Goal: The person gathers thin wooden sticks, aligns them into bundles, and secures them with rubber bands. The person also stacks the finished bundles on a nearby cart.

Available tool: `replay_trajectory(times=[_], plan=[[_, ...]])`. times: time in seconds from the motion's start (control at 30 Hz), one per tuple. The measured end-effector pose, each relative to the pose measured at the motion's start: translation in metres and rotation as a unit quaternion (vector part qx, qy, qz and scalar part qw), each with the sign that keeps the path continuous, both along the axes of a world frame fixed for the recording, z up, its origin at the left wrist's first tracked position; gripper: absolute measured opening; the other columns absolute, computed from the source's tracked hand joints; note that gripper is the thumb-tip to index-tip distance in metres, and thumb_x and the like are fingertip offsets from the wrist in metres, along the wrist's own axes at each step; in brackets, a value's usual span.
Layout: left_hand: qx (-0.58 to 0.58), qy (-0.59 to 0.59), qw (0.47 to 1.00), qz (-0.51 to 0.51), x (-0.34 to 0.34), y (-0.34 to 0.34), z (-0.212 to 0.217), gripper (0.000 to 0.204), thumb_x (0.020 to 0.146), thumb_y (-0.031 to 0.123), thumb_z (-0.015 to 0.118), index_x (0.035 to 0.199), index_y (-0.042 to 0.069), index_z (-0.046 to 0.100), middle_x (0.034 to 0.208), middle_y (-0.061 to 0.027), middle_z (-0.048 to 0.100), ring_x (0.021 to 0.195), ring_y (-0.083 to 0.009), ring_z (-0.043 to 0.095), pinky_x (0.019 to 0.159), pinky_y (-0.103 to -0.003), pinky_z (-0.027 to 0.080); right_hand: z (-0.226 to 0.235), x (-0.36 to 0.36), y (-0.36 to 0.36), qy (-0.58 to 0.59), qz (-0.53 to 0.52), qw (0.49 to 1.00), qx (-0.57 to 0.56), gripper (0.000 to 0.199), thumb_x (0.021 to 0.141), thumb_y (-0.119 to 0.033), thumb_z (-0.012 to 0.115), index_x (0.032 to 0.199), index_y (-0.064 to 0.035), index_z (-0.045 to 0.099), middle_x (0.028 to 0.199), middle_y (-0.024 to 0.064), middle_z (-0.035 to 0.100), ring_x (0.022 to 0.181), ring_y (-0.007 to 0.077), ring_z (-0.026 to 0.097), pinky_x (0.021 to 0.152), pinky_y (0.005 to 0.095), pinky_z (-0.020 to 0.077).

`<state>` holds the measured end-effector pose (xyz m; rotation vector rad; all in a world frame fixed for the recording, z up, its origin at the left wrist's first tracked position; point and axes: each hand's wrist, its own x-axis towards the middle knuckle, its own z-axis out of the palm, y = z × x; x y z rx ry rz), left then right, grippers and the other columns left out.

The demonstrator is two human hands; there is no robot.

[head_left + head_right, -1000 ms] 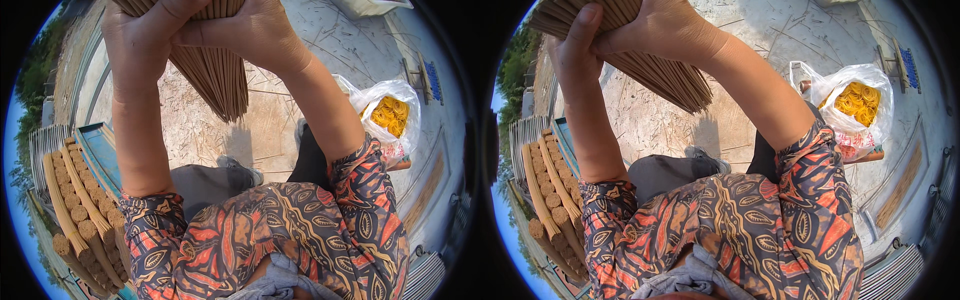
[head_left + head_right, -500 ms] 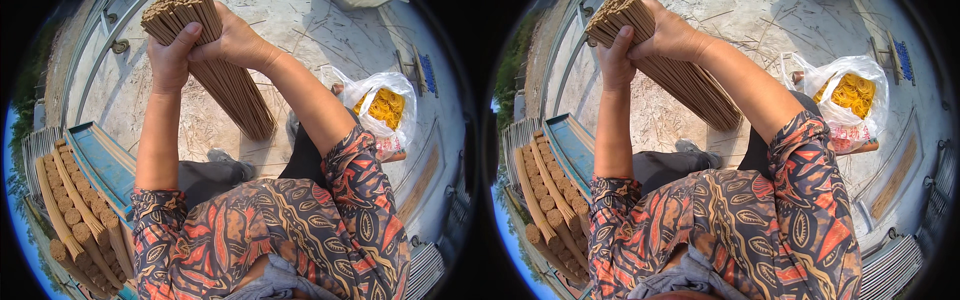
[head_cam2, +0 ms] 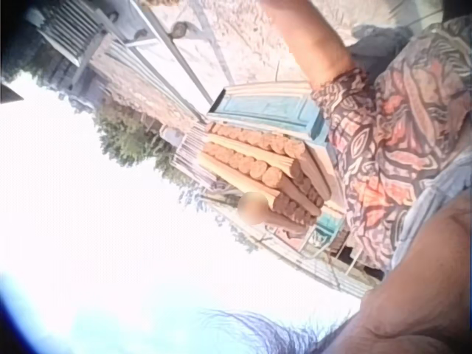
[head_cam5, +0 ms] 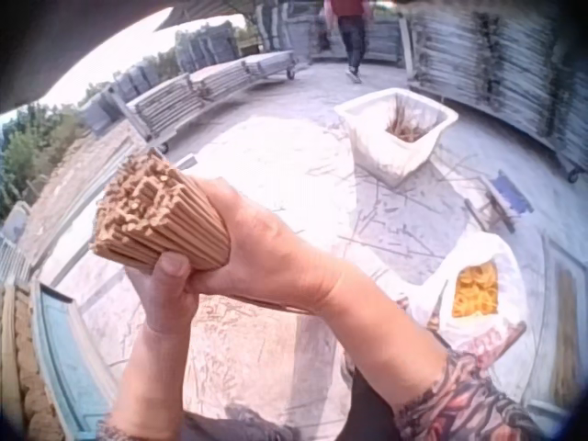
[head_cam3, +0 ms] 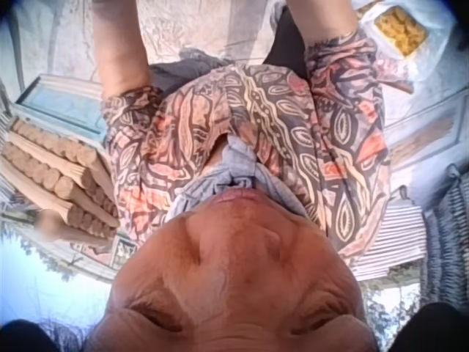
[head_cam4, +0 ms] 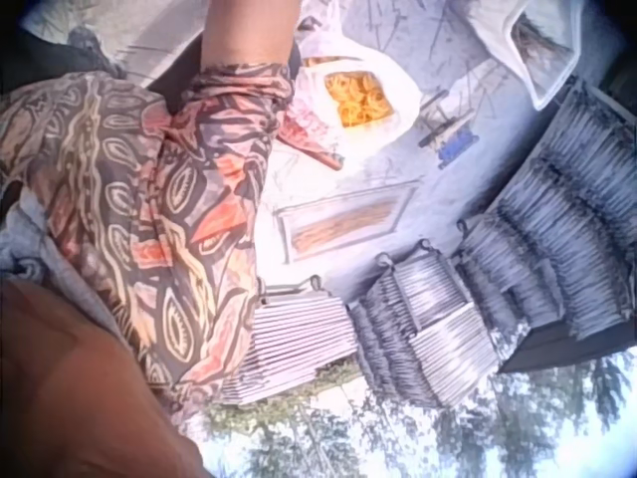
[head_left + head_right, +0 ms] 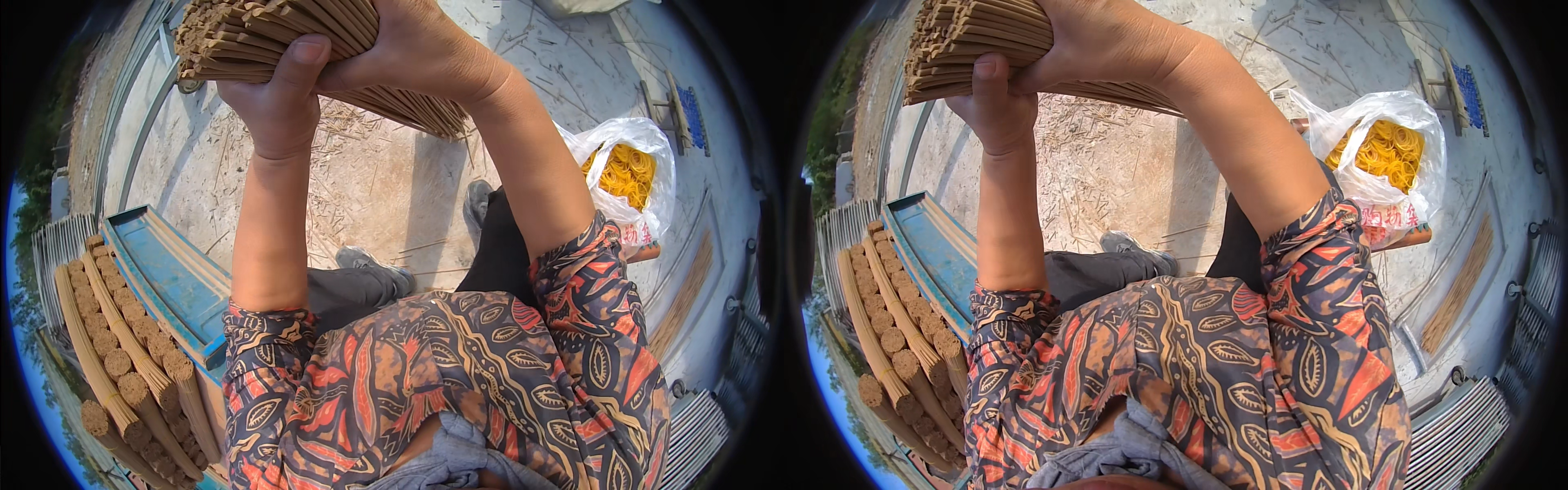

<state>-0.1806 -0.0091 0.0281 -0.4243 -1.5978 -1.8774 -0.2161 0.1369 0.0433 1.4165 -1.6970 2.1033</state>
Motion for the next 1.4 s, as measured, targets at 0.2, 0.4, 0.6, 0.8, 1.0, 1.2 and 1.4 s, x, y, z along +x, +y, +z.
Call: replay_trajectory(times=[0.2,0.4,0.6,0.8,1.0,1.2,1.4], plan=[[-0.075,0.010,0.997,0.030,0.013,0.032,0.050,0.062,0.074,0.037,0.070,0.117,-0.003,0.050,0.105,-0.0104,0.058,0.095,-0.0184,0.058,0.085,-0.029,0.046,0.036,0.002,0.002,-0.012,0.124,0.989,-0.084,0.066,0.062,0.001,0.076,0.118,-0.0012,0.043,0.099,0.0082,0.058,0.092,0.0182,0.059,0.079,0.0305,0.0511],[-0.012,-0.176,0.980,-0.090,0.029,0.014,0.061,0.059,0.080,0.038,0.065,0.119,-0.003,0.049,0.104,-0.0124,0.060,0.092,-0.0187,0.060,0.083,-0.029,0.048,0.041,0.015,0.011,-0.259,0.139,0.956,-0.009,0.057,0.064,-0.007,0.073,0.112,0.0052,0.043,0.094,0.0124,0.058,0.089,0.0193,0.059,0.078,0.0303,0.0499],[0.064,-0.291,0.953,-0.049,0.030,-0.033,-0.010,0.047,0.075,0.020,0.072,0.111,-0.001,0.051,0.098,-0.0081,0.060,0.088,-0.0165,0.060,0.080,-0.029,0.050,-0.041,0.020,-0.044,-0.271,0.003,0.952,0.142,0.085,0.053,-0.023,0.084,0.123,0.0005,0.040,0.105,0.0180,0.060,0.101,0.0277,0.059,0.088,0.0334,0.0473],[0.037,-0.274,0.961,0.019,0.050,-0.040,-0.061,0.053,0.077,0.026,0.071,0.117,0.000,0.048,0.104,-0.0077,0.057,0.097,-0.0177,0.056,0.086,-0.031,0.047,-0.087,0.028,-0.056,-0.227,-0.007,0.960,0.166,0.087,0.054,-0.024,0.083,0.125,0.0013,0.040,0.106,0.0177,0.059,0.101,0.0269,0.058,0.090,0.0337,0.0454],[-0.056,-0.188,0.979,0.053,0.046,-0.041,-0.025,0.051,0.073,0.023,0.072,0.112,-0.002,0.050,0.102,-0.0086,0.058,0.093,-0.0193,0.056,0.083,-0.031,0.047,-0.064,0.020,-0.059,-0.133,0.080,0.988,-0.027,0.080,0.060,-0.012,0.077,0.128,0.0006,0.037,0.111,0.0156,0.056,0.105,0.0250,0.054,0.091,0.0341,0.0432],[-0.129,-0.021,0.991,-0.010,0.039,-0.037,0.014,0.064,0.064,0.017,0.081,0.115,0.000,0.047,0.107,-0.0056,0.056,0.097,-0.0178,0.055,0.087,-0.031,0.047,-0.042,0.008,-0.063,0.092,-0.017,0.982,-0.167,0.087,0.064,-0.013,0.081,0.134,-0.0034,0.031,0.121,0.0167,0.049,0.111,0.0280,0.050,0.095,0.0378,0.0396],[-0.107,0.029,0.993,0.028,0.025,-0.053,0.041,0.068,0.062,0.011,0.079,0.119,0.000,0.044,0.109,-0.0072,0.055,0.099,-0.0194,0.055,0.088,-0.033,0.049,-0.010,-0.005,-0.061,0.169,-0.044,0.957,-0.230,0.087,0.064,-0.013,0.082,0.133,-0.0032,0.030,0.119,0.0174,0.049,0.111,0.0290,0.049,0.095,0.0389,0.0395]])
